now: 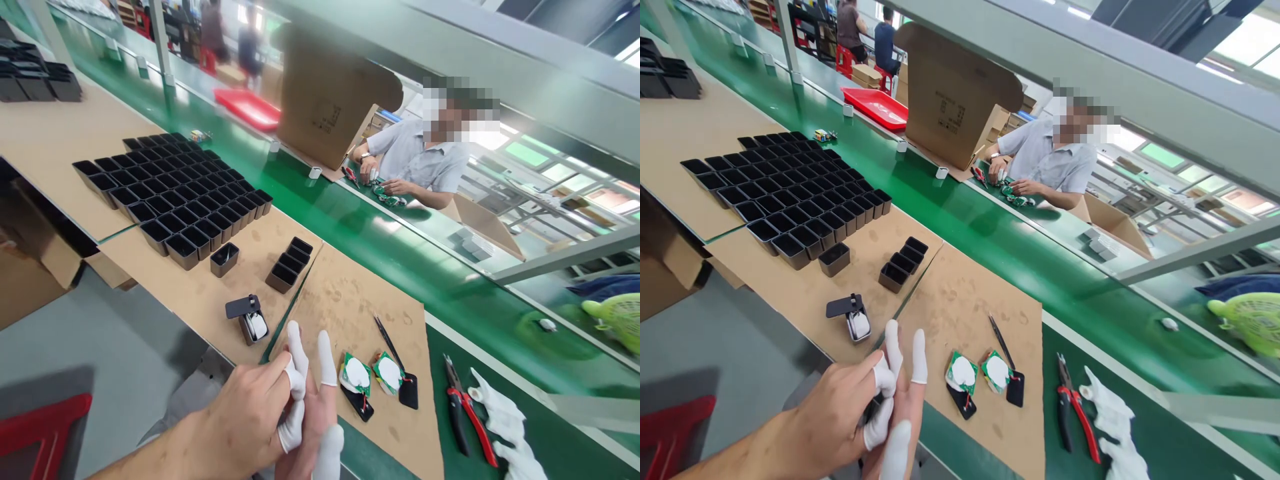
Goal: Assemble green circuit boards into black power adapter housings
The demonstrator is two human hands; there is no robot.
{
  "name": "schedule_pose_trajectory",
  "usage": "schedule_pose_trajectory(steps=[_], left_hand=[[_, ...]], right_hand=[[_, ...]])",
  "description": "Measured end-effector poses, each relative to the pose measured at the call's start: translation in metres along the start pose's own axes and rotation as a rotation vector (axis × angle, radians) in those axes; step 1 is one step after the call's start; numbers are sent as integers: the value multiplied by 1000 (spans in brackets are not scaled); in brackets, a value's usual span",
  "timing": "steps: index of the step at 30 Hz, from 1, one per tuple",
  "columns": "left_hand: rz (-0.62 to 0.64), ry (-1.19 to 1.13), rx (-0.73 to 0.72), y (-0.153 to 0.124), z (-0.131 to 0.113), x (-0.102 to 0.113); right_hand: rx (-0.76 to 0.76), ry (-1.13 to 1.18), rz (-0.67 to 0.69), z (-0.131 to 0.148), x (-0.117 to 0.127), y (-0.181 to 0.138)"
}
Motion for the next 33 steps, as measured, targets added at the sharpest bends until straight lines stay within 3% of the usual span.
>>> schedule_pose_trajectory(steps=[5,7,9,10,13,16,25,33], left_hand=[[-131,-115,71,-18,-9,15],[-233,-212,143,-23,-8,28],[-309,-264,316,-21,1,42],[-284,-309,411,-17,6,46],[30,-494,561,0,17,43],[162,-597,557,13,23,41],[188,-446,329,2,19,36],[298,-497,359,-11,38,25]], right_hand=[[-43,106,-386,0,3,-1],[-29,177,-449,9,1,0],[-100,253,-378,19,-4,-2],[-153,285,-317,25,-8,-4],[-272,340,-170,36,-14,-12],[-311,371,-119,35,-14,-18],[-216,287,-94,15,-7,-18],[-269,252,5,10,-8,-16]])
Point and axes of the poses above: each hand's wrist, its own y-axis towards the middle knuckle, its own x-axis out of the back of the hand, z = x × y, the point moved 4 cm from there along y, towards the middle knuckle, and after that the axes turned 13 degrees about -z, right-handed, at the moved point
